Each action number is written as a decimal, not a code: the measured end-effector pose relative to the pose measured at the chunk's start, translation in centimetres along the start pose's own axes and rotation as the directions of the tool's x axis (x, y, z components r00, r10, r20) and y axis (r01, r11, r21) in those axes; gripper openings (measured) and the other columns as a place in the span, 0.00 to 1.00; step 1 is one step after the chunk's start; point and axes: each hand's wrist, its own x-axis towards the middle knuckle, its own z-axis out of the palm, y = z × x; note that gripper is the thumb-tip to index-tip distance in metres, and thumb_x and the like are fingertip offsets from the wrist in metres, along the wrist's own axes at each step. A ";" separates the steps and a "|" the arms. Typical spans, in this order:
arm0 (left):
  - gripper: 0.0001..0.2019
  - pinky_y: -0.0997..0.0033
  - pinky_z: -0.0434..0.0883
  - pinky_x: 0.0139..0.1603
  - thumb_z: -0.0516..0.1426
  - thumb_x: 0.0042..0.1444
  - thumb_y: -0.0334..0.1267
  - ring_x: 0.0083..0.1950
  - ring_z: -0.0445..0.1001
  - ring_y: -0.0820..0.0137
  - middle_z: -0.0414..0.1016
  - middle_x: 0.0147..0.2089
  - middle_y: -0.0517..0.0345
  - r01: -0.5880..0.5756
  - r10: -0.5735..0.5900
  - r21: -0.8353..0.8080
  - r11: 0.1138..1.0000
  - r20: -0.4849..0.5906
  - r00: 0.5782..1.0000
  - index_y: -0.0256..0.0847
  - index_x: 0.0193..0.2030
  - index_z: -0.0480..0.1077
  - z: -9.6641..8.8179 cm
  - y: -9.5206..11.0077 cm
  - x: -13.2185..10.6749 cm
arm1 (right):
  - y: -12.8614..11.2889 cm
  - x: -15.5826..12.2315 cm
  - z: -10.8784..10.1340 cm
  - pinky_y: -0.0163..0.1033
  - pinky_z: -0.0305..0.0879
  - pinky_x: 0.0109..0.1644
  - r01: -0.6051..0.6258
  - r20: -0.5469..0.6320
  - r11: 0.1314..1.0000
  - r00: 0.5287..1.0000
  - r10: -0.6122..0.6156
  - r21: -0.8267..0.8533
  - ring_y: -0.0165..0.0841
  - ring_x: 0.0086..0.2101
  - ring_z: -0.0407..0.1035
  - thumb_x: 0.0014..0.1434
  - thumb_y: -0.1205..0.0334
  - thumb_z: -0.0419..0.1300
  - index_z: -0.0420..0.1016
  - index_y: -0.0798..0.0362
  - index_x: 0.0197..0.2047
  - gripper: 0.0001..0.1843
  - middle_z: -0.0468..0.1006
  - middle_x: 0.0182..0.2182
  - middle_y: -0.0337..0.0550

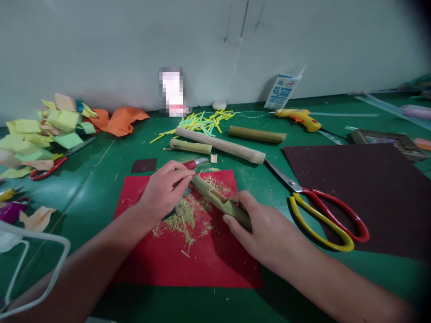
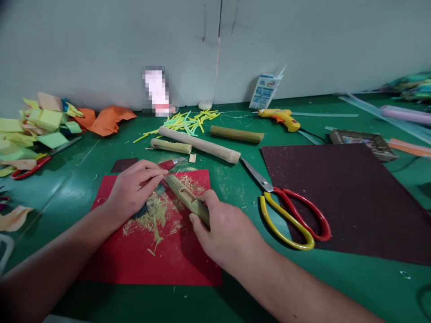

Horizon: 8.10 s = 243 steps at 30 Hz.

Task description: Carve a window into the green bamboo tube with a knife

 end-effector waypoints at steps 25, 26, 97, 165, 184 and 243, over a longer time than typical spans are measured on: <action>0.09 0.64 0.67 0.40 0.51 0.60 0.33 0.40 0.66 0.67 0.70 0.36 0.51 -0.199 0.195 0.141 0.970 0.042 0.980 0.37 0.38 0.72 1.0 1.1 -0.2 | -0.2 -0.4 0.8 0.35 0.43 0.22 0.081 -0.062 0.986 0.994 -0.091 -0.144 0.34 0.22 0.68 0.58 0.56 0.49 0.62 0.51 0.41 0.10 0.74 0.24 0.40; 0.09 0.64 0.67 0.40 0.51 0.60 0.33 0.40 0.66 0.67 0.70 0.36 0.51 -0.205 0.200 0.136 0.969 0.049 0.979 0.37 0.38 0.72 1.0 1.1 -0.2 | -0.2 -0.4 0.8 0.35 0.42 0.22 0.082 -0.066 0.984 0.993 -0.093 -0.155 0.34 0.22 0.67 0.58 0.56 0.49 0.62 0.51 0.42 0.10 0.73 0.24 0.39; 0.12 0.74 0.70 0.40 0.60 0.51 0.36 0.45 0.70 0.70 0.70 0.48 0.58 0.270 -0.263 -0.122 0.955 0.075 0.962 0.45 0.44 0.71 0.0 0.9 -0.6 | 0.0 0.1 -0.1 0.35 0.53 0.25 0.028 -0.028 0.999 0.999 -0.029 -0.034 0.35 0.25 0.69 0.57 0.55 0.51 0.65 0.48 0.43 0.12 0.76 0.27 0.39; 0.06 0.72 0.69 0.44 0.55 0.56 0.38 0.41 0.72 0.69 0.74 0.40 0.55 0.167 -0.167 0.003 0.986 -0.027 0.986 0.42 0.36 0.73 0.1 0.5 -0.6 | 0.1 -0.2 0.2 0.36 0.52 0.24 0.069 -0.064 0.996 0.995 -0.073 -0.064 0.35 0.25 0.70 0.56 0.55 0.52 0.65 0.48 0.43 0.12 0.77 0.27 0.39; 0.05 0.75 0.70 0.37 0.57 0.54 0.37 0.38 0.72 0.72 0.73 0.38 0.58 0.274 -0.277 -0.077 0.959 -0.029 0.961 0.41 0.37 0.73 0.4 0.5 -0.6 | 0.0 -0.3 0.2 0.36 0.49 0.23 0.096 -0.075 0.990 0.992 -0.104 -0.101 0.34 0.23 0.69 0.56 0.55 0.51 0.66 0.49 0.42 0.12 0.76 0.26 0.38; 0.09 0.70 0.69 0.42 0.48 0.61 0.34 0.40 0.71 0.69 0.73 0.38 0.54 -0.083 0.067 0.143 0.986 0.113 0.991 0.39 0.40 0.69 1.0 1.1 -1.0 | -0.8 -0.7 1.0 0.36 0.38 0.21 0.137 -0.056 0.973 0.987 -0.150 -0.187 0.30 0.20 0.64 0.58 0.58 0.49 0.63 0.52 0.41 0.09 0.72 0.23 0.38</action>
